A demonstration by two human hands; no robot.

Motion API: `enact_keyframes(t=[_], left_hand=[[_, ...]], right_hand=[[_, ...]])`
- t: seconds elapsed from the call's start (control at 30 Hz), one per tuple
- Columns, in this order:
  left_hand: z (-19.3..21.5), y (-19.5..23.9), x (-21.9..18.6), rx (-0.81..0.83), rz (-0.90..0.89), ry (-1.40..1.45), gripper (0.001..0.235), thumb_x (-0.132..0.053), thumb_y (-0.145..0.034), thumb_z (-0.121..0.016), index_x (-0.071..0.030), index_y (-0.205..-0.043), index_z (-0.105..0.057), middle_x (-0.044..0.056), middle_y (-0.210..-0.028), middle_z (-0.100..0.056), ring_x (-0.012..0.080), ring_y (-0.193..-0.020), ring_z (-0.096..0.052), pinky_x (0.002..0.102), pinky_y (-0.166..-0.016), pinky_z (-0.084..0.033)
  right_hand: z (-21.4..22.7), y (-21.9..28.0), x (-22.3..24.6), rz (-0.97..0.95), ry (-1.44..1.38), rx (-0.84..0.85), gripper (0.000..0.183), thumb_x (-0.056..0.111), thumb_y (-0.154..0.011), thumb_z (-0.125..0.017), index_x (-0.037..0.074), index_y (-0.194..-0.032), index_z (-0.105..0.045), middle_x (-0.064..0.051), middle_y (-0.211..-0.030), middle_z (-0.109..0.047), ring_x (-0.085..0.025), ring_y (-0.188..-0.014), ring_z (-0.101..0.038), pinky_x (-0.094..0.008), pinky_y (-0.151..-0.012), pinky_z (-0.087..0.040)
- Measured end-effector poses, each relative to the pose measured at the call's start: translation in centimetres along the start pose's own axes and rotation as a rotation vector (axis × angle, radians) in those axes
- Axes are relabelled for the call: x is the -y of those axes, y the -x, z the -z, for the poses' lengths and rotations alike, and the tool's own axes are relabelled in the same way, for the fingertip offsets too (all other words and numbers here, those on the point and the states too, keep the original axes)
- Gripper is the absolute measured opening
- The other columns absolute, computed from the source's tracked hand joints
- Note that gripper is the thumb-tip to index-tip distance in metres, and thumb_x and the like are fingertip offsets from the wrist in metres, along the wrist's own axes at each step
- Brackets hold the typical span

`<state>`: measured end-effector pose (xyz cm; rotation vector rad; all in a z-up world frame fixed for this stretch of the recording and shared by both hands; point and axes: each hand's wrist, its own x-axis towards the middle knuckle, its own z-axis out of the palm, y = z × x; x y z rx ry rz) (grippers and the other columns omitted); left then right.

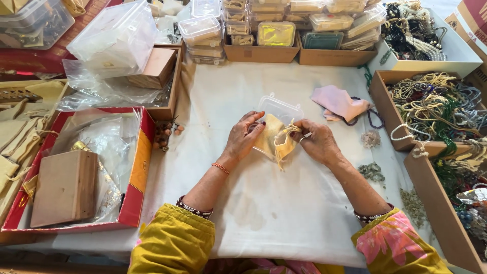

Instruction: Packing individual jewelry pieces into small plastic bags and then into a cloth pouch and plastic box.

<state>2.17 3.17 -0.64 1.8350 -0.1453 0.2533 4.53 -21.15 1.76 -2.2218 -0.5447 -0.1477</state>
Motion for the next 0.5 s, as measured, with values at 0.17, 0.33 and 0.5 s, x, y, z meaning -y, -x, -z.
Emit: enact_keyframes(t=[0.17, 0.33, 0.5], left_hand=[[-0.3, 0.1, -0.6, 0.048, 0.007, -0.216, 0.052, -0.036, -0.096, -0.060, -0.012, -0.141, -0.061, 0.011, -0.150, -0.051, 0.0201, -0.115, -0.067, 0.033, -0.103, -0.050], [-0.8, -0.2, 0.8, 0.024, -0.002, -0.008, 0.053, -0.038, -0.099, -0.058, -0.011, -0.145, -0.056, 0.011, -0.151, -0.048, 0.0196, -0.124, -0.062, 0.033, -0.106, -0.050], [-1.1, -0.5, 1.3, 0.065, 0.066, 0.124, 0.044, -0.034, -0.098, -0.056, -0.007, -0.133, -0.064, 0.010, -0.146, -0.050, 0.0243, -0.119, -0.060, 0.033, -0.103, -0.048]], right_hand=[[-0.2, 0.5, 1.6, 0.021, 0.049, 0.020, 0.027, 0.016, -0.089, -0.076, 0.007, -0.114, -0.072, -0.009, -0.094, -0.078, -0.016, -0.080, -0.073, -0.032, -0.078, -0.057], [-1.1, 0.6, 1.1, -0.064, -0.084, -0.040, 0.023, 0.013, -0.092, -0.074, 0.007, -0.114, -0.070, -0.007, -0.098, -0.077, -0.013, -0.083, -0.073, -0.029, -0.075, -0.060], [-1.3, 0.7, 0.8, 0.020, -0.123, -0.017, 0.017, 0.007, -0.094, -0.071, 0.004, -0.110, -0.068, -0.006, -0.102, -0.076, -0.013, -0.088, -0.072, -0.029, -0.076, -0.061]])
